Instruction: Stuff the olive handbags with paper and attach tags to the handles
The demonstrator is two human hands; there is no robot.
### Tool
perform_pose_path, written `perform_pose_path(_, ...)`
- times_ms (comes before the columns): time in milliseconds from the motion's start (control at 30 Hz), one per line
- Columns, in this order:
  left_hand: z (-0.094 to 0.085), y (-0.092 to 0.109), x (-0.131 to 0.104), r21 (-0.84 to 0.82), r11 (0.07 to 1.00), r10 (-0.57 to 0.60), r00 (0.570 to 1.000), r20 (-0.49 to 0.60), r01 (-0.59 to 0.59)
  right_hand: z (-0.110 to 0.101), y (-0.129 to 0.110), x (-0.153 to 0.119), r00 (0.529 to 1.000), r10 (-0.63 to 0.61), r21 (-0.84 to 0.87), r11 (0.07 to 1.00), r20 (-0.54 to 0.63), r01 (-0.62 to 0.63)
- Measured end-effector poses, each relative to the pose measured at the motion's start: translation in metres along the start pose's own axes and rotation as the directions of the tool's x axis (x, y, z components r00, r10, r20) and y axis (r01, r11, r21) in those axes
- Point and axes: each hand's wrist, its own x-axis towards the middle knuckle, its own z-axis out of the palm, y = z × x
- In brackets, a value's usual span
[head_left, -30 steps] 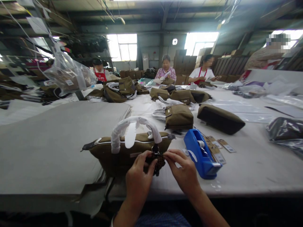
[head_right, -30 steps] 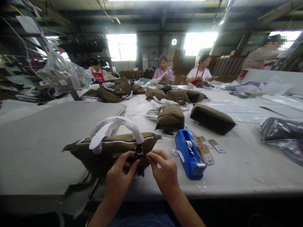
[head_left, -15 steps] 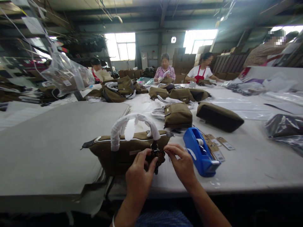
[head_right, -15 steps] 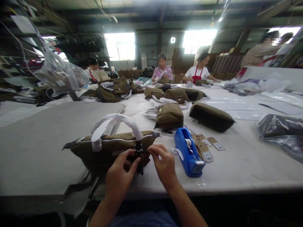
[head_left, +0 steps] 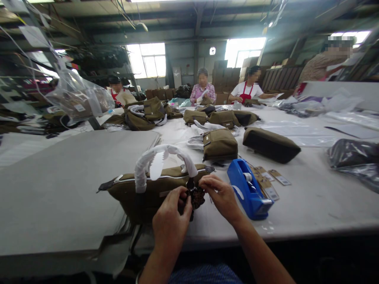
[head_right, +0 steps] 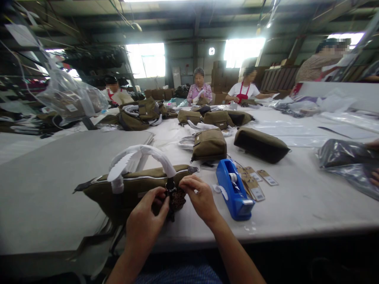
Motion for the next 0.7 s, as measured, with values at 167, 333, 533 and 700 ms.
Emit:
perform_pose_path(167, 0.006, -0.001, -0.002, 0.078, 0.993, 0.100, 0.992, -0.079, -0.094, 0.001, 0.002, 0.001, 1.000, 0.006, 0.015, 1.000, -0.002, -0.006)
perform_pose_path(333, 0.010, -0.004, 0.002, 0.117, 0.962, 0.258, 0.959, -0.115, -0.245, 0.004, 0.000, -0.001, 0.999, 0.014, 0.051, 0.999, -0.040, -0.012)
perform_pose_path(533, 0.000, 0.012, 0.015, 0.304, 0.909, 0.283, 0.958, 0.048, -0.284, 0.006, 0.001, -0.012, 0.990, -0.003, 0.046, 0.999, -0.139, 0.009)
perform_pose_path(700, -0.008, 0.024, 0.023, 0.396, 0.862, 0.290, 0.949, 0.128, -0.317, 0.017, 0.004, -0.030, 0.966, 0.027, 0.040, 0.999, -0.256, -0.017)
